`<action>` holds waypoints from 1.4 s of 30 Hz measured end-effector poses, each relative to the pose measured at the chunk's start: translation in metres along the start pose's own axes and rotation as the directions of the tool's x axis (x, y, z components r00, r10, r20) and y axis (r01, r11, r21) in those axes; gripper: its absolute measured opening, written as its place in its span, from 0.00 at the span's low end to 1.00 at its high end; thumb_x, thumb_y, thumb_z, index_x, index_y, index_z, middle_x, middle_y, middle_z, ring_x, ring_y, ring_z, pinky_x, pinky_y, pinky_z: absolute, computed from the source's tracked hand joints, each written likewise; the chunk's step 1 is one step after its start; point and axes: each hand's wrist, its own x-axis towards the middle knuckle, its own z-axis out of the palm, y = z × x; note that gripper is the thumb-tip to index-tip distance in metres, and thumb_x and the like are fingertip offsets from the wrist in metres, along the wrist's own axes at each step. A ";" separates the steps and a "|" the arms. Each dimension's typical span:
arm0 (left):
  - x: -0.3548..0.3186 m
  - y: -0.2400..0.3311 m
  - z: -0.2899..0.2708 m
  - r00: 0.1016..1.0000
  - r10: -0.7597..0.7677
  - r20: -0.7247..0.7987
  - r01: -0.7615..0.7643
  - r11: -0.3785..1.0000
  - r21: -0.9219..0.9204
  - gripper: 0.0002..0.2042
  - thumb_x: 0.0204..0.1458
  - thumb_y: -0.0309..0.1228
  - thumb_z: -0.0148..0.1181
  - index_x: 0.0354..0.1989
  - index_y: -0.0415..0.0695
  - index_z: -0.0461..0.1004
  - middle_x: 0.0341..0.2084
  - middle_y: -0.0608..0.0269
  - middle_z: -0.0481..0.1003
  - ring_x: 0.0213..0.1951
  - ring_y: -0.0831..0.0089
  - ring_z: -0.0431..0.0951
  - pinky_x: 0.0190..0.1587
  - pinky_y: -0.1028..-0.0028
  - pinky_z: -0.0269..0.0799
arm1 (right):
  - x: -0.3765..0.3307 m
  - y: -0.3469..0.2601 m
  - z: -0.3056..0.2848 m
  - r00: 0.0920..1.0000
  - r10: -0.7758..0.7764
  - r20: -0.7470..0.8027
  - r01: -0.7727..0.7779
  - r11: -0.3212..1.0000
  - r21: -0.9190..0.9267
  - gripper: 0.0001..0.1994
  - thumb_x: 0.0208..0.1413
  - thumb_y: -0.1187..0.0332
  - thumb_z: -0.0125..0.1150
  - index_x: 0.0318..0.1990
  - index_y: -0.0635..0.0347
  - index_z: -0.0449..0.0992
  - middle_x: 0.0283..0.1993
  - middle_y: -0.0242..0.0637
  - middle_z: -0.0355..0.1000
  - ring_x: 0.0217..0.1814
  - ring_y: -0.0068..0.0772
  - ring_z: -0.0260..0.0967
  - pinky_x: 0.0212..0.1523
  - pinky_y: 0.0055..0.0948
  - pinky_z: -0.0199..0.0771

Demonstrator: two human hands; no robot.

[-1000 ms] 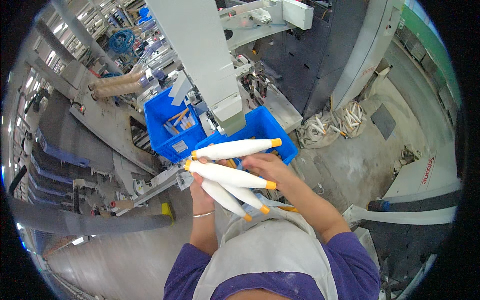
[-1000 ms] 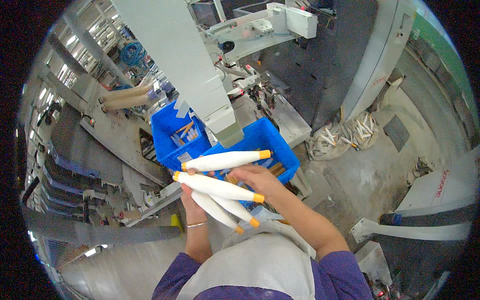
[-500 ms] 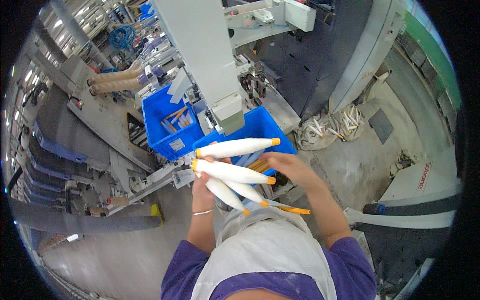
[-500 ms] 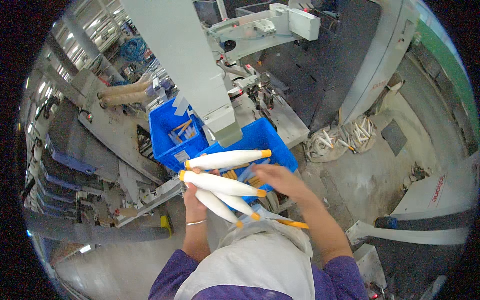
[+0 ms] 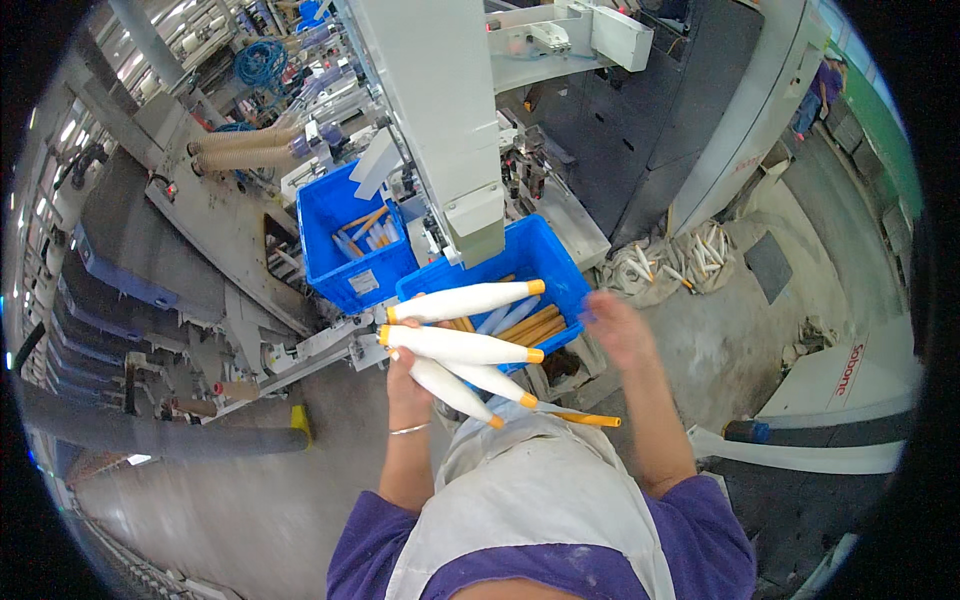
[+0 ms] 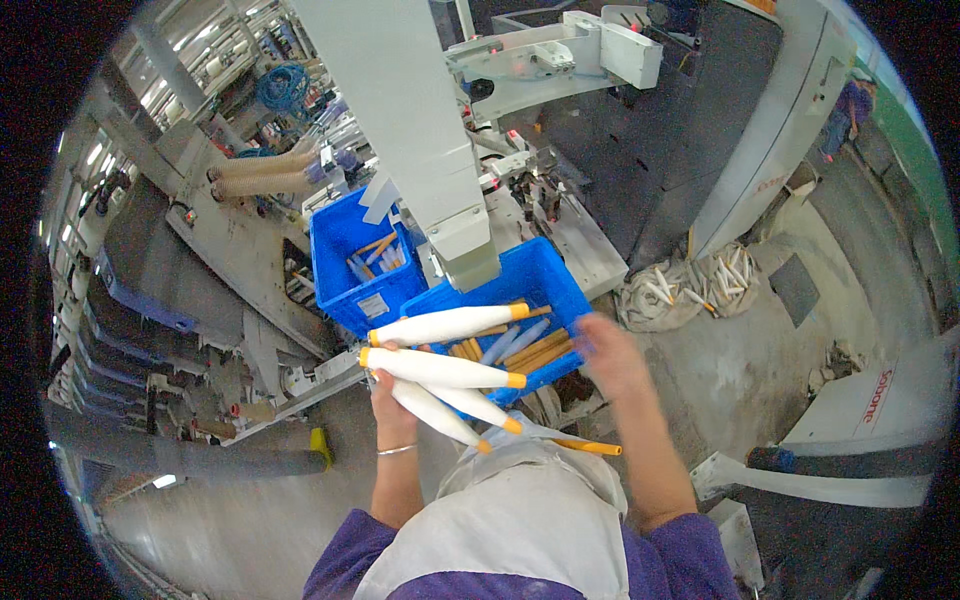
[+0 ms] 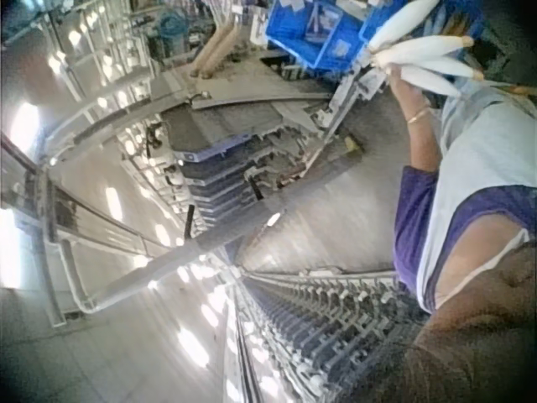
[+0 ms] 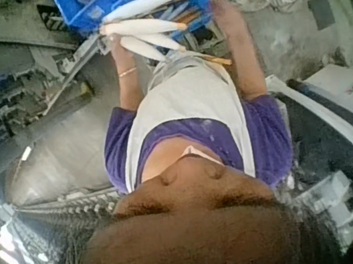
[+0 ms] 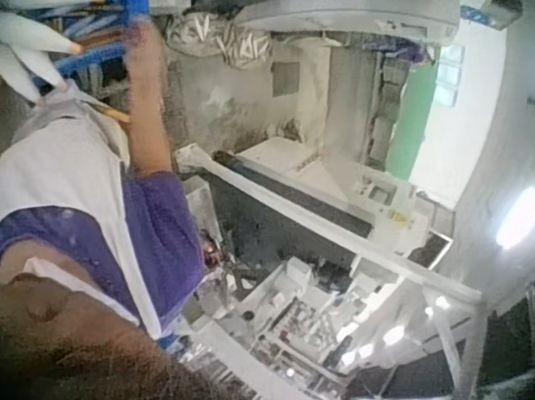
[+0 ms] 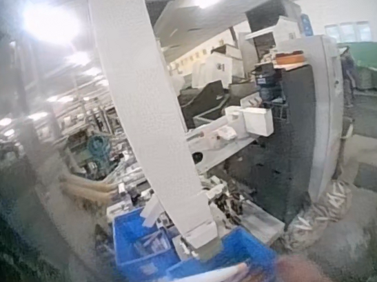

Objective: The person walks through a textile factory, picks up white and blue spools from blue bins, and sorts them by color into separate bins. The person handles spools one at a time and in small groups, placing them into designated bins.

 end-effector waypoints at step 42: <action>0.018 -0.032 0.043 0.931 0.034 -0.364 0.034 0.983 0.179 0.32 0.54 0.49 0.57 0.62 0.43 0.58 0.56 0.51 0.65 0.58 0.55 0.66 0.59 0.55 0.65 | -0.067 0.063 0.115 0.918 -0.019 0.397 0.396 0.093 -0.913 0.26 0.59 0.55 0.53 0.60 0.60 0.62 0.49 0.51 0.68 0.48 0.47 0.69 0.47 0.41 0.71</action>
